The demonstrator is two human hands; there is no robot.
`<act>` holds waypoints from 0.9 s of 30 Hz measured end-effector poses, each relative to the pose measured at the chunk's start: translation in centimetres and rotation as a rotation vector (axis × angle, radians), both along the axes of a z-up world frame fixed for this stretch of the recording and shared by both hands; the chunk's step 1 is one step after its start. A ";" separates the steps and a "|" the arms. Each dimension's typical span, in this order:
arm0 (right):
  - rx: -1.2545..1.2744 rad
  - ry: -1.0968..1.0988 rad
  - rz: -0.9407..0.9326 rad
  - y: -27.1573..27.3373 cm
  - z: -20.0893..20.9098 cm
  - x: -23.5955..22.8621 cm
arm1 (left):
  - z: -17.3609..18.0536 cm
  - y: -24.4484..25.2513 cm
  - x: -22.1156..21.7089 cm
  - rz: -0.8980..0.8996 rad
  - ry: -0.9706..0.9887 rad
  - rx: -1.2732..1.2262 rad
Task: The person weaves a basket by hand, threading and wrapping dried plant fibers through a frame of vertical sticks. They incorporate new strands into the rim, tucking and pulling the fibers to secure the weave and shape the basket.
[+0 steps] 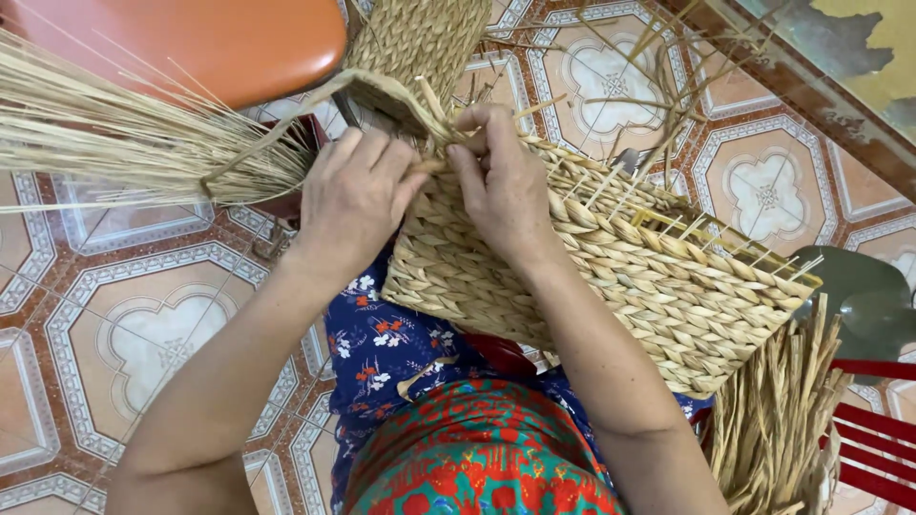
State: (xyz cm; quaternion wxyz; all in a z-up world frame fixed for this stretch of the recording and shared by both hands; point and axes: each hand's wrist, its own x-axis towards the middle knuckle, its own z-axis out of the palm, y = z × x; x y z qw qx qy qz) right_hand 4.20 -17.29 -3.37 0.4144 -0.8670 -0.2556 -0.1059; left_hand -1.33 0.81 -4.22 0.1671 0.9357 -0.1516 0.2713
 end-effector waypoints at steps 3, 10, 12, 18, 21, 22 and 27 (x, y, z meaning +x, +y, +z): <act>0.086 0.163 -0.016 -0.1 -0.1 -0.1 | -1.1 -0.6 -0.6 -0.116 0.114 -0.126; -0.112 -0.292 0.054 -0.7 -0.5 -1.9 | -3.0 0.4 2.0 -0.030 0.367 -0.643; -0.189 -0.340 0.059 -1.2 -0.2 -2.7 | -5.6 0.8 3.9 -0.031 0.463 -0.744; -0.496 -0.399 -0.001 -1.7 -0.2 -3.1 | -9.0 1.6 7.0 -0.424 0.825 -1.298; -0.529 -0.390 -0.009 -1.3 -0.7 -2.5 | -8.5 2.0 7.9 -0.282 1.022 -1.346; -0.533 -0.378 -0.016 -0.9 -0.7 -2.3 | -8.7 2.3 8.1 -0.331 1.044 -1.320; -0.547 -0.338 -0.036 0.0 -0.8 -1.8 | -7.3 2.6 8.4 -0.229 1.070 -1.128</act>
